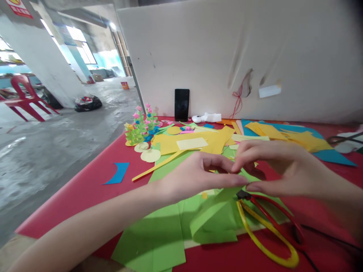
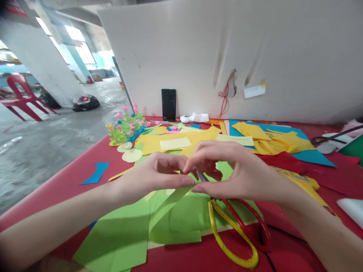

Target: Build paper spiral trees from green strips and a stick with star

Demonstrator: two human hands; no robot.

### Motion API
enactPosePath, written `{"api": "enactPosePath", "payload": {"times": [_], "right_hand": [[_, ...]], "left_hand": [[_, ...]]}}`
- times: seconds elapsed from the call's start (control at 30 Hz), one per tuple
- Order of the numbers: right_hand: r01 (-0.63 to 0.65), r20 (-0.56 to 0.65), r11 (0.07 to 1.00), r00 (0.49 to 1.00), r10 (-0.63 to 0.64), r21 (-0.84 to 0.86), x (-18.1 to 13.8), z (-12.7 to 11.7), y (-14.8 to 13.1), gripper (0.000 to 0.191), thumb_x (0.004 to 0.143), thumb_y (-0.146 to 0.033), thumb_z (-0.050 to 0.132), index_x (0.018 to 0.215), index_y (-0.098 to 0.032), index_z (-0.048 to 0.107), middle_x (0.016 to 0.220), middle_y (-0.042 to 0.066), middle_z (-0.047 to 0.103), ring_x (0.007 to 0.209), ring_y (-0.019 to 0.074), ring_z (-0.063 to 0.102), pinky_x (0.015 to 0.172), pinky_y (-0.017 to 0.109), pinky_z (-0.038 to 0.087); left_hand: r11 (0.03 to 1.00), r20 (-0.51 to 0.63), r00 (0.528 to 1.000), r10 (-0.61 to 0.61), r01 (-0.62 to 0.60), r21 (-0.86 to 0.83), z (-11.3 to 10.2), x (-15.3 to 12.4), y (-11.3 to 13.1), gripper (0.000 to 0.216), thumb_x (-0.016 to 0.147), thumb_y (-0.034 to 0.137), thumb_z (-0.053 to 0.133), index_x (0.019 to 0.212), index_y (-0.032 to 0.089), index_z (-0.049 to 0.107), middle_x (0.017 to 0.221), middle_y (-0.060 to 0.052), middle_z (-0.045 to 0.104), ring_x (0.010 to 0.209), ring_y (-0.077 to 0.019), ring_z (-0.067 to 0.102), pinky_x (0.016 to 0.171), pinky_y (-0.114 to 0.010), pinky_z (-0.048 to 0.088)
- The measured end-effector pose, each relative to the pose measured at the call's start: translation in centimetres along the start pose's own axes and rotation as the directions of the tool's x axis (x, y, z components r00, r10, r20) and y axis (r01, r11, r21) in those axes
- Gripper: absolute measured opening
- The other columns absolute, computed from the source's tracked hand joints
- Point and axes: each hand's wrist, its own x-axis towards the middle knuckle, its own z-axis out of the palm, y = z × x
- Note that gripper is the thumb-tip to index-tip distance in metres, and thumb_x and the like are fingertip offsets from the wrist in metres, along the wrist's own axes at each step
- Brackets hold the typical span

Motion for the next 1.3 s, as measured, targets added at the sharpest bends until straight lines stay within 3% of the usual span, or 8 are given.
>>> {"api": "enactPosePath", "payload": {"times": [0.23, 0.4, 0.53, 0.9, 1.07, 1.3], "right_hand": [[0.002, -0.009, 0.999, 1.0, -0.001, 0.042, 0.09, 0.02, -0.22, 0.028, 0.07, -0.015, 0.069, 0.092, -0.029, 0.061, 0.083, -0.004, 0.059, 0.071, 0.0109, 0.056, 0.064, 0.025, 0.046], [0.005, -0.009, 1.0, 1.0, -0.005, 0.007, 0.22, 0.15, -0.41, 0.026, 0.067, -0.013, 0.069, 0.088, -0.027, 0.061, 0.078, -0.005, 0.058, 0.064, 0.0083, 0.053, 0.058, 0.023, 0.044], [0.001, 0.012, 0.998, 1.0, -0.001, -0.058, 0.18, 0.29, -0.61, 0.023, 0.068, -0.013, 0.067, 0.086, -0.026, 0.061, 0.078, -0.005, 0.057, 0.066, 0.0079, 0.054, 0.06, 0.022, 0.045], [-0.009, 0.07, 0.988, 0.997, 0.019, -0.152, 0.27, 0.31, -0.75, 0.017, 0.073, -0.013, 0.061, 0.086, -0.024, 0.059, 0.077, -0.005, 0.055, 0.06, 0.005, 0.049, 0.056, 0.019, 0.041], [-0.02, -0.026, 0.977, 1.0, 0.015, -0.211, 0.36, 0.44, -0.64, 0.019, 0.074, -0.018, 0.064, 0.09, -0.027, 0.059, 0.08, -0.004, 0.057, 0.065, 0.0073, 0.052, 0.059, 0.021, 0.042], [-0.085, -0.236, 0.992, 0.97, 0.06, -0.095, 0.5, 0.51, -0.53, 0.021, 0.075, -0.023, 0.065, 0.095, -0.029, 0.061, 0.079, -0.003, 0.055, 0.059, 0.0076, 0.05, 0.052, 0.022, 0.042]], "left_hand": [[0.993, 0.034, 0.999, -0.031, 0.035, -0.112, 0.16, -0.08, 0.08, 0.004, 0.073, 0.021, 0.065, 0.073, 0.016, 0.064, 0.079, 0.002, 0.061, 0.073, -0.0075, 0.054, 0.068, -0.018, 0.039], [1.0, 0.033, 0.999, 0.006, -0.006, -0.006, 0.12, 0.02, -0.01, 0.012, 0.073, 0.027, 0.065, 0.076, 0.016, 0.064, 0.084, -0.002, 0.063, 0.083, -0.0146, 0.058, 0.076, -0.025, 0.042], [0.993, 0.012, 1.0, 0.023, -0.024, 0.111, 0.14, 0.05, 0.04, 0.018, 0.073, 0.034, 0.064, 0.076, 0.016, 0.065, 0.083, -0.004, 0.065, 0.081, -0.0165, 0.059, 0.073, -0.027, 0.043], [0.965, 0.003, 0.999, -0.053, 0.05, 0.257, -0.31, 0.13, 0.1, 0.022, 0.074, 0.039, 0.063, 0.076, 0.017, 0.062, 0.075, 0.001, 0.058, 0.069, -0.0101, 0.049, 0.062, -0.022, 0.036], [0.99, -0.014, 1.0, 0.002, 0.0, 0.141, -0.4, 0.37, -0.27, 0.022, 0.074, 0.039, 0.063, 0.077, 0.017, 0.063, 0.082, -0.001, 0.061, 0.077, -0.0124, 0.054, 0.07, -0.025, 0.038], [0.988, -0.16, 0.975, 0.153, -0.155, 0.004, -0.04, 0.18, -0.21, 0.016, 0.077, 0.033, 0.064, 0.076, 0.017, 0.065, 0.078, 0.002, 0.06, 0.071, -0.0065, 0.05, 0.065, -0.018, 0.038]]}}
